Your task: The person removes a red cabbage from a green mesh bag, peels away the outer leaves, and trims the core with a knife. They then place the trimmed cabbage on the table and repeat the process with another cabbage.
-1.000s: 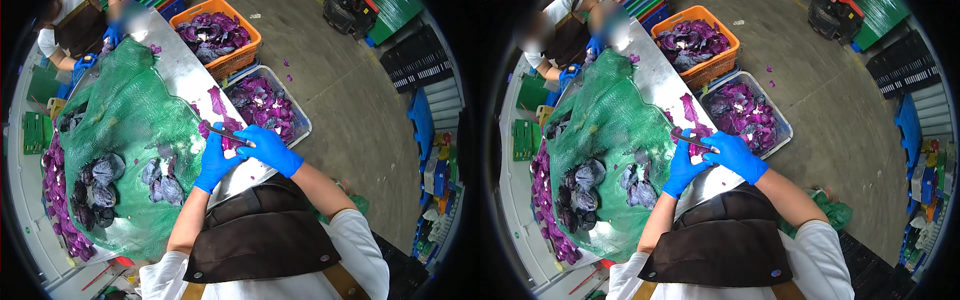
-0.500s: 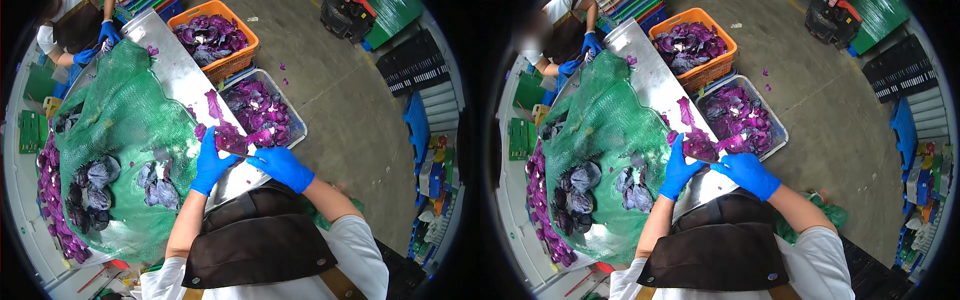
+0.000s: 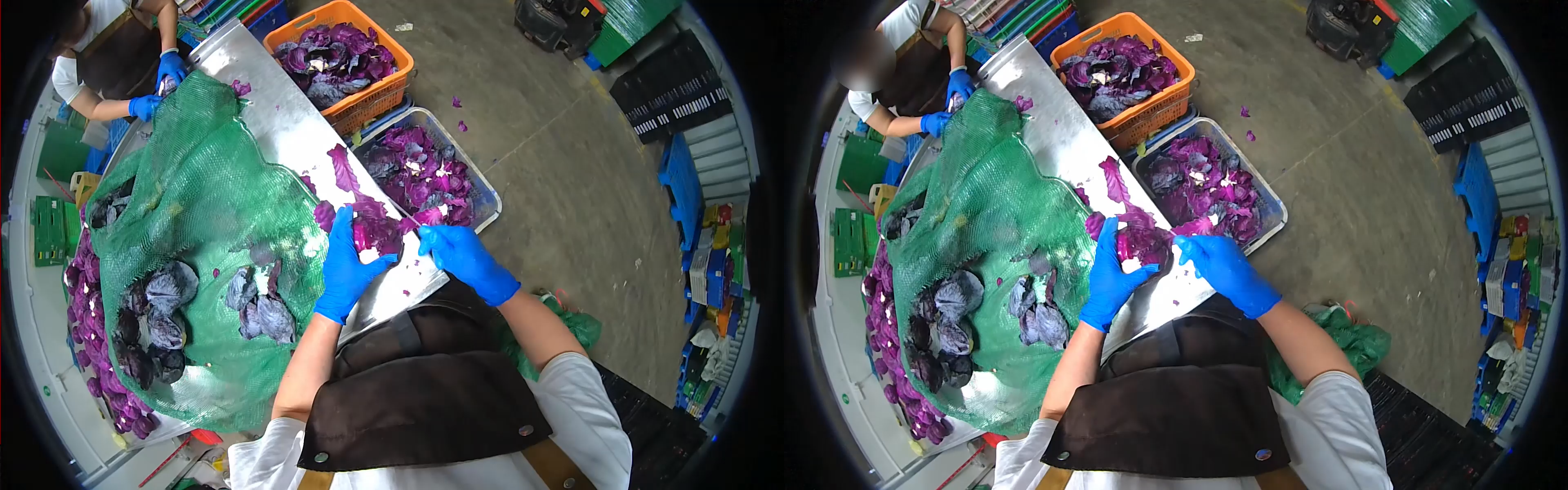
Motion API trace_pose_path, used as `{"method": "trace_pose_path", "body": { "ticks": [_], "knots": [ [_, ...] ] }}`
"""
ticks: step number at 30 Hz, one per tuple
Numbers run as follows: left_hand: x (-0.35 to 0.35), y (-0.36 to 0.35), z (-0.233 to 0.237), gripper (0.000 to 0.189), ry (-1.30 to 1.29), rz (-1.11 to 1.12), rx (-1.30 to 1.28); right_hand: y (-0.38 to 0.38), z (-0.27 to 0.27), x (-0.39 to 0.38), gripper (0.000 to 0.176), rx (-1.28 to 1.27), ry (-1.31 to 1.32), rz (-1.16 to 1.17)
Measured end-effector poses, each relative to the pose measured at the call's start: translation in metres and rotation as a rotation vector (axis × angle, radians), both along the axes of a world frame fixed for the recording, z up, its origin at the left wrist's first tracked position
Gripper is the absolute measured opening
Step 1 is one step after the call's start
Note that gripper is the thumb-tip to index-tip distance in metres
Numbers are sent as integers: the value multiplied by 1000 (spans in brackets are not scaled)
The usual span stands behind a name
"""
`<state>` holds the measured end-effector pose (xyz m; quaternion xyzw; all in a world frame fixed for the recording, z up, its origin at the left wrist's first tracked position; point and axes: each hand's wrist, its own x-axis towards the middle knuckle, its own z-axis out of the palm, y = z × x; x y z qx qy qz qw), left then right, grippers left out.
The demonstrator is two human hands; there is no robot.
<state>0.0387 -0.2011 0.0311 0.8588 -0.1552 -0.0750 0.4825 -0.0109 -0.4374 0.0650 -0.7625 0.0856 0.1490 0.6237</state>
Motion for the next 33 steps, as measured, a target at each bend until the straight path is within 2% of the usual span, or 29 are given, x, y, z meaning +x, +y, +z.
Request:
{"method": "trace_pose_path", "body": {
  "ticks": [2, 4, 6, 10, 12, 13, 14, 17, 18, 21, 22, 26, 29, 30, 32, 33],
  "knots": [
    [0, 0, 0, 111, 3, 1, 8, 22, 9, 8, 42, -280, -312, -36],
    [-3, 0, 0, 111, 16, -4, -2, 44, 5, 20, 40, -402, -510, -21],
    [-6, 2, 4, 112, 32, -22, -23, 55, -14, 35, 37, -356, -600, 36],
    [-27, 21, 11, 118, -62, -97, 91, 40, -10, 55, 30, -346, -360, 262],
    [-43, 41, 13, 121, 2, -108, 49, 43, -35, 49, 30, -98, -174, 201],
    [-51, 48, 14, 122, 35, -111, 30, 49, -20, 51, 30, 28, -81, 171],
    [-60, 54, 11, 125, 27, -84, 107, 44, -1, 51, 30, 149, 311, 126],
    [-65, 37, 20, 126, 43, 104, 51, 50, -28, 41, 30, 312, 349, 44],
    [-59, 31, 21, 124, -61, 116, 138, 54, -24, 40, 27, 248, 381, 12],
    [-52, 39, 11, 120, 55, 98, 130, 38, -89, 37, 22, 193, 99, -209],
    [-51, 44, 6, 115, 41, 145, 33, 27, -85, 37, 21, 156, 121, -275],
    [-38, 65, 8, 106, 379, 338, -376, -17, -75, 41, 22, 10, 331, -402],
    [-32, 62, 19, 101, 320, 384, -582, -31, -73, 40, 24, -513, -106, -279],
    [-29, 56, 27, 103, 260, 371, -625, -29, -60, 43, 33, -679, -90, -190],
    [-23, 52, 31, 106, 278, 344, -787, -2, -15, 39, 54, -555, -335, -212],
    [-19, 50, 34, 107, 287, 327, -866, 5, -28, 44, 72, -582, -574, -117]
  ]
}}
